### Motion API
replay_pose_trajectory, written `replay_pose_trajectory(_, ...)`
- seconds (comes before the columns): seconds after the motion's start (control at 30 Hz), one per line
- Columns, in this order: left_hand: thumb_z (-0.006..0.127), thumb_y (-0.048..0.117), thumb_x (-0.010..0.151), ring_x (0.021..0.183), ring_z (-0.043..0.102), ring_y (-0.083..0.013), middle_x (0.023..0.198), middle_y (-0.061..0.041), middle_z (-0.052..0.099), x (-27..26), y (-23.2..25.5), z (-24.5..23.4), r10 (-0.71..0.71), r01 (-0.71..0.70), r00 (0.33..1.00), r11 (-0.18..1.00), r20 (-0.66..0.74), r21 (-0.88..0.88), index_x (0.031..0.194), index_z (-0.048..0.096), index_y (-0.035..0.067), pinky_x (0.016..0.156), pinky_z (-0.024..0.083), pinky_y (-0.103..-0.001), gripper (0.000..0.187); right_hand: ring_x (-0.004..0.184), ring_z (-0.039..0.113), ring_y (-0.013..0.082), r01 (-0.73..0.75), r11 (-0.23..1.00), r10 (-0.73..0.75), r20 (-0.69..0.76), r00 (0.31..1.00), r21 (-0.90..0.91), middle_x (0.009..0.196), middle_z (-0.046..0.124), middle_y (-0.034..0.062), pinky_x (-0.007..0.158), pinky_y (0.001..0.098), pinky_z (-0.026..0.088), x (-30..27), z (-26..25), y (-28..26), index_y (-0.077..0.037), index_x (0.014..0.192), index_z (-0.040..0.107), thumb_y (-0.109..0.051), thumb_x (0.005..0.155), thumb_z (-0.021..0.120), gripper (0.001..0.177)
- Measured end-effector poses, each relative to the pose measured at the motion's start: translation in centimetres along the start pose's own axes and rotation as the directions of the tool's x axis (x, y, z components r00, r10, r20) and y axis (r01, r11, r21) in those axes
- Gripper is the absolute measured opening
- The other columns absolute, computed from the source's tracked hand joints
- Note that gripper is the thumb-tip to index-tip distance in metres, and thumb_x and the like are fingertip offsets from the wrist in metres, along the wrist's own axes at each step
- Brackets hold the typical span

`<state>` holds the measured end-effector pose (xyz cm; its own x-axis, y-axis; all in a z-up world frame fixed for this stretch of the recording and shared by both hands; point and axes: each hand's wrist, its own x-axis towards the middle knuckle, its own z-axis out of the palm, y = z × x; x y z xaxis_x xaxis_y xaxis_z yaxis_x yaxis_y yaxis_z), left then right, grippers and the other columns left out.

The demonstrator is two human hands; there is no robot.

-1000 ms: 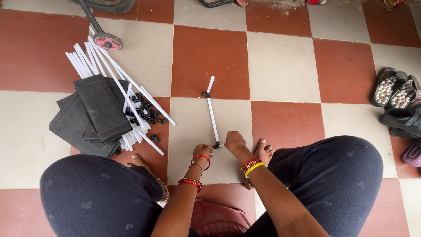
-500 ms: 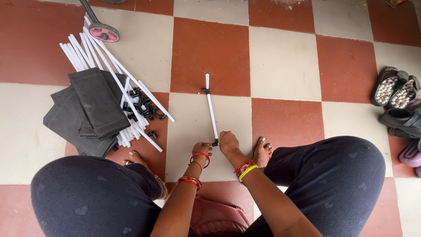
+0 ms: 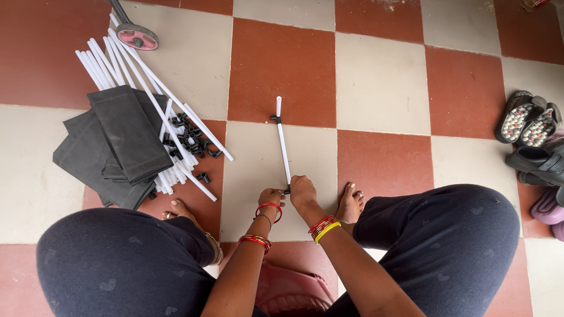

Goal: The person assembles a rack by hand, connecting white tubes with black plastic joints while sitting on the floor.

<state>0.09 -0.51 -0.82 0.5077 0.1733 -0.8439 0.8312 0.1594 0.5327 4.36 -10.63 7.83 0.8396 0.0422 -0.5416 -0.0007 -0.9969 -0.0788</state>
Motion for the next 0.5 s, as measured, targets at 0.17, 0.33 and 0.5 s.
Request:
replay_pose_trajectory(0.17, 0.053, 0.010, 0.099, 0.066, 0.070, -0.0169, 0.089, -0.008, 0.076, 0.5, -0.2, 0.2, 0.023, -0.022, 0.999, 0.999, 0.025, -0.046, 0.103, 0.071, 0.002, 0.066, 0.059, -0.029, 0.020, 0.105, 0.072, 0.0359, 0.006, 1.000, -0.006, 0.015, 1.000, -0.001, 0.112, 0.069, 0.0252, 0.082, 0.0371, 0.063, 0.0, -0.4, 0.0, 0.003, 0.112, 0.066, 0.000, 0.093, 0.062, 0.019)
replay_pose_trajectory(0.33, 0.053, 0.012, 0.100, 0.067, 0.070, -0.0172, 0.090, -0.008, 0.076, -0.6, 0.7, -0.1, 0.017, -0.017, 1.000, 1.000, 0.021, -0.014, 0.103, 0.071, 0.003, 0.066, 0.059, -0.029, 0.020, 0.105, 0.072, 0.0358, 0.012, 1.000, -0.011, 0.039, 0.999, -0.015, 0.113, 0.069, 0.0261, 0.081, 0.0367, 0.064, 0.0, -0.7, 0.0, 0.004, 0.113, 0.065, 0.000, 0.093, 0.063, 0.020)
replay_pose_trajectory(0.5, 0.053, 0.010, 0.099, 0.068, 0.070, -0.0170, 0.090, -0.008, 0.076, -0.5, 0.7, -0.2, 0.000, 0.000, 1.000, 1.000, 0.011, -0.016, 0.102, 0.070, 0.003, 0.067, 0.059, -0.029, 0.019, 0.106, 0.072, 0.0366, -0.015, 1.000, 0.014, 0.048, 0.999, 0.027, 0.114, 0.070, 0.0260, 0.083, 0.0375, 0.063, 0.9, -0.4, 0.5, 0.003, 0.110, 0.068, 0.001, 0.092, 0.064, 0.019)
